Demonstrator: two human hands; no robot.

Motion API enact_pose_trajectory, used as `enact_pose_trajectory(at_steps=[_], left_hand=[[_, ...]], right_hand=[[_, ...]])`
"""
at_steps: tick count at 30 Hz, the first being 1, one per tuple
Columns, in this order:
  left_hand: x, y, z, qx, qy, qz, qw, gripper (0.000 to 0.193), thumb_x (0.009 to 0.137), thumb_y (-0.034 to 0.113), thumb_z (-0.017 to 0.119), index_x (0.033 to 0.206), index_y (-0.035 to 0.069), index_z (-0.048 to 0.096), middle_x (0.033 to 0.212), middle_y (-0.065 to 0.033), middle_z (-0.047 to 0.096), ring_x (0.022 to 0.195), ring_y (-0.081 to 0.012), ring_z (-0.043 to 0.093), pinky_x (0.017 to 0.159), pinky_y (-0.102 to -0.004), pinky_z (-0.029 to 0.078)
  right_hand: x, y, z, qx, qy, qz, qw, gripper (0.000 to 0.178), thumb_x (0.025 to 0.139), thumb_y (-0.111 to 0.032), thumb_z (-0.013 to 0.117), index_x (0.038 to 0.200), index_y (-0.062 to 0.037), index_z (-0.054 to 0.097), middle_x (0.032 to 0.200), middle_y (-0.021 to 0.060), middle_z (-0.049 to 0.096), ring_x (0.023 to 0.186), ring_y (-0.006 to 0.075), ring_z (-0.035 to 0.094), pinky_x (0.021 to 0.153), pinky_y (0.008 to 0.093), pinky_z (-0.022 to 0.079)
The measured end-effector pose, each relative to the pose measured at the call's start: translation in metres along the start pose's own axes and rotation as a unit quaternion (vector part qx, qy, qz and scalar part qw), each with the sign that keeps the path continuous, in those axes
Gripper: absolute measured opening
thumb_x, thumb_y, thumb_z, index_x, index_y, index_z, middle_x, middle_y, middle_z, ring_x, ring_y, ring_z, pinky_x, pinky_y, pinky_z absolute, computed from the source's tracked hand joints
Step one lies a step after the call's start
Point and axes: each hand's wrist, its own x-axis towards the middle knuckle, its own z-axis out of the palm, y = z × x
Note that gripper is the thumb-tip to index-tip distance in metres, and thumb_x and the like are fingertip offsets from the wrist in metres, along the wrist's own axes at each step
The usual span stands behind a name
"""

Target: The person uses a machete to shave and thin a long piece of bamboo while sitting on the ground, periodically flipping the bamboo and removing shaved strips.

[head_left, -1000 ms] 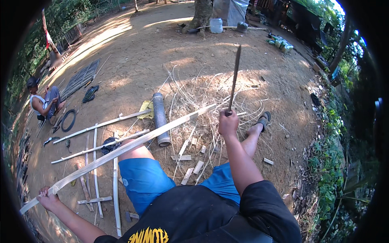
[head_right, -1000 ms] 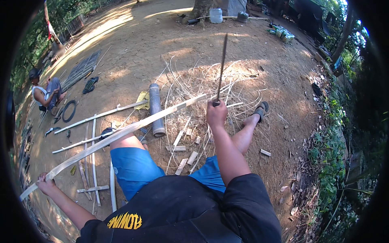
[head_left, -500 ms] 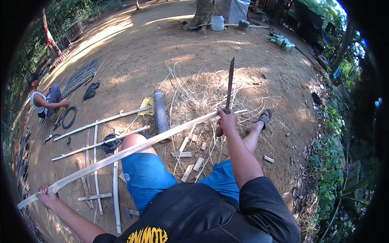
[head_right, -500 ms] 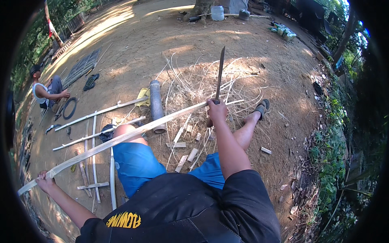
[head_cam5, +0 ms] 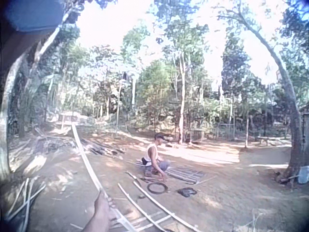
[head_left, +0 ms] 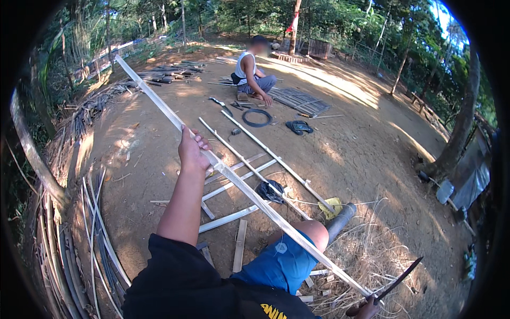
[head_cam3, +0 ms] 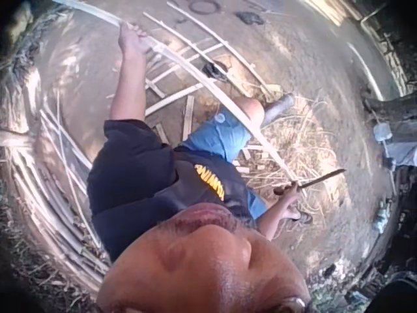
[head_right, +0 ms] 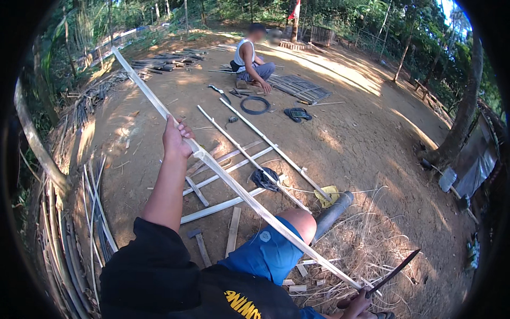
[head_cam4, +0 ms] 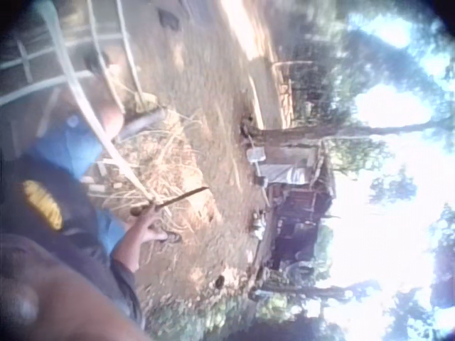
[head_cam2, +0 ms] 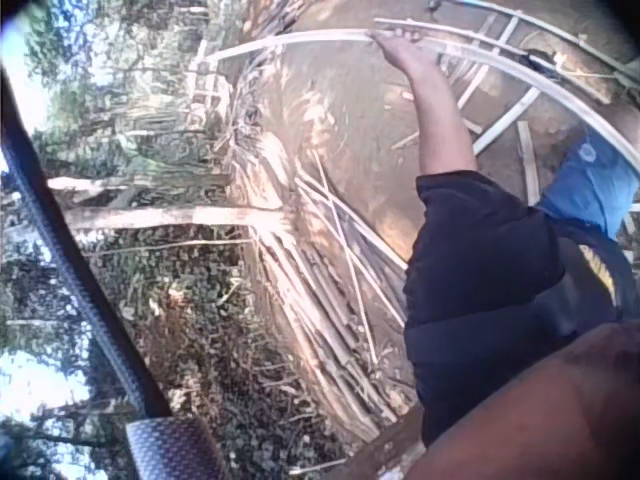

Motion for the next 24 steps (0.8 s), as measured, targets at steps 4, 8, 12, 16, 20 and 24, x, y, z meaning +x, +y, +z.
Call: enact_pose_trajectory(at_steps=[4, 8, 12, 16, 20, 24], left_hand=[[0.004, -0.002, -0.008, -0.013, 0.021, -0.013, 1.0, 0.037, 0.101, 0.047, 0.047, 0.09, 0.012, 0.049, 0.061, 0.0044, 0.04, 0.048, -0.0069, 0.036, 0.043, -0.0228, 0.032], [0.0, -0.013, -0.014, 0.003, 0.044, -0.018, 0.999, 0.035, 0.1, 0.046, 0.049, 0.092, 0.012, 0.048, 0.063, 0.0036, 0.041, 0.049, -0.0076, 0.037, 0.045, -0.0239, 0.033], [-0.001, -0.018, -0.014, -0.001, 0.042, -0.021, 0.999, 0.032, 0.101, 0.042, 0.048, 0.092, 0.011, 0.047, 0.065, 0.0032, 0.04, 0.052, -0.008, 0.037, 0.046, -0.0252, 0.032], [0.004, -0.012, -0.023, -0.002, 0.062, -0.024, 0.998, 0.029, 0.102, 0.039, 0.048, 0.094, 0.012, 0.047, 0.066, 0.0029, 0.041, 0.052, -0.0086, 0.038, 0.047, -0.0252, 0.034], [0.007, -0.023, -0.02, -0.011, 0.046, -0.047, 0.998, 0.03, 0.101, 0.041, 0.048, 0.094, 0.012, 0.047, 0.067, 0.0025, 0.042, 0.053, -0.009, 0.039, 0.048, -0.0258, 0.035], [0.008, -0.065, -0.001, -0.01, 0.007, -0.098, 0.995, 0.037, 0.1, 0.048, 0.045, 0.1, 0.012, 0.046, 0.07, 0.001, 0.044, 0.056, -0.0102, 0.041, 0.052, -0.0274, 0.037]], right_hand=[[0.003, 0.016, -0.014, -0.005, -0.02, 0.036, 0.999, 0.035, 0.084, -0.024, 0.075, 0.102, 0.0027, 0.061, 0.071, 0.009, 0.058, 0.055, 0.0183, 0.051, 0.045, 0.0318, 0.04], [0.006, 0.025, -0.023, -0.192, -0.037, -0.008, 0.981, 0.027, 0.084, -0.024, 0.071, 0.101, -0.0039, 0.063, 0.077, 0.0086, 0.061, 0.062, 0.0201, 0.055, 0.051, 0.0341, 0.043], [0.012, 0.039, -0.044, -0.359, -0.057, -0.057, 0.93, 0.021, 0.085, -0.024, 0.068, 0.101, -0.0106, 0.066, 0.082, 0.0082, 0.065, 0.07, 0.022, 0.059, 0.057, 0.0364, 0.047], [0.015, 0.054, -0.063, -0.458, -0.073, -0.097, 0.881, 0.017, 0.085, -0.023, 0.064, 0.1, -0.0173, 0.068, 0.088, 0.0078, 0.068, 0.077, 0.0238, 0.064, 0.063, 0.0388, 0.05], [0.017, 0.068, -0.088, -0.504, -0.076, -0.142, 0.849, 0.017, 0.086, -0.023, 0.061, 0.1, -0.024, 0.07, 0.094, 0.0074, 0.071, 0.084, 0.0256, 0.068, 0.068, 0.0411, 0.053], [-0.009, 0.053, -0.111, -0.438, -0.077, -0.131, 0.886, 0.018, 0.078, -0.024, 0.065, 0.094, -0.0224, 0.071, 0.091, 0.0096, 0.071, 0.084, 0.0282, 0.068, 0.068, 0.0437, 0.05]])
